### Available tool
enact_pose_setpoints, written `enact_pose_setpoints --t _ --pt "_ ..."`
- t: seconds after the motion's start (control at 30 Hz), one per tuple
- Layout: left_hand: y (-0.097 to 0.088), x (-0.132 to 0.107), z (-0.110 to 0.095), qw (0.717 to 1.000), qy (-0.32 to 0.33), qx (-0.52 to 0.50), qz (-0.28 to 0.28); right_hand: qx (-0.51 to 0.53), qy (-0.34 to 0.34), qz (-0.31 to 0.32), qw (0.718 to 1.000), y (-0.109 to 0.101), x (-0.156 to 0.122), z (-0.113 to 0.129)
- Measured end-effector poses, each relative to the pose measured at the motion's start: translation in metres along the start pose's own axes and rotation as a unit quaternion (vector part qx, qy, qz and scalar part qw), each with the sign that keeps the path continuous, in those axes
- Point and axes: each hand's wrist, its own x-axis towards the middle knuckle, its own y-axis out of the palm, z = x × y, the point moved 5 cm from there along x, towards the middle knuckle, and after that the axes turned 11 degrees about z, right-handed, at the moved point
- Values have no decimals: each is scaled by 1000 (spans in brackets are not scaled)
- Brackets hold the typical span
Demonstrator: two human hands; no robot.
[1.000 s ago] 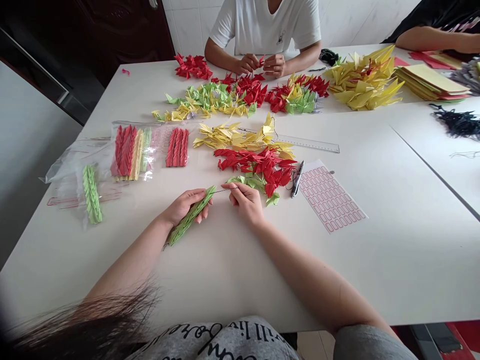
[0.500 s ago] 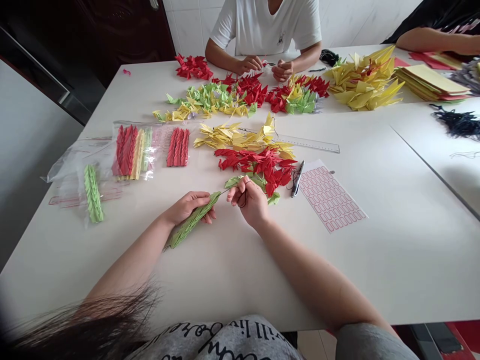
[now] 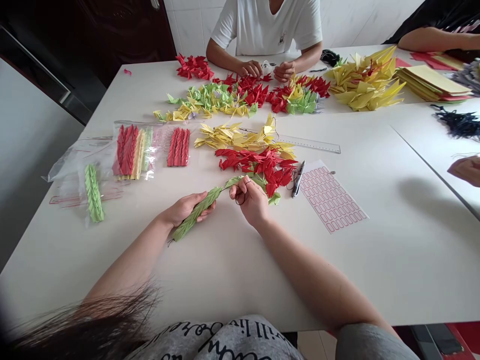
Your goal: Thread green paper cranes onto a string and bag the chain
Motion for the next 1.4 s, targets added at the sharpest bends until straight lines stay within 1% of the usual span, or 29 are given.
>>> enact_pose_setpoints --t 0.17,0.3,0.43,0.53,0.6,0.67,0.8,1.03,1.27,1.4 --pt "0 0 -2 999 13 -26 31 -4 19 20 1000 4 0 0" --pt "4 -2 -5 999 11 0 53 4 40 26 999 8 -1 -8" --pt "9 -5 -9 999 -2 34 39 -30 41 9 999 10 -4 -18" --pt "12 -6 -10 995 -22 82 52 -85 22 7 996 10 -7 -18" --pt "12 -6 -9 993 -32 96 58 -118 16 7 993 10 -8 -16" --pt "11 -6 -9 993 -37 94 60 -127 14 6 992 10 -8 -15" --pt "11 -5 -8 993 -41 95 60 -95 5 -3 995 9 -8 -15" --pt "13 -4 -7 993 -41 88 67 -141 29 2 990 10 -8 -15" --pt "13 -4 -8 995 -34 55 75 -162 24 22 986 12 -7 -12" --pt "11 -3 -6 995 -39 68 57 -180 27 33 983 15 -7 -10"
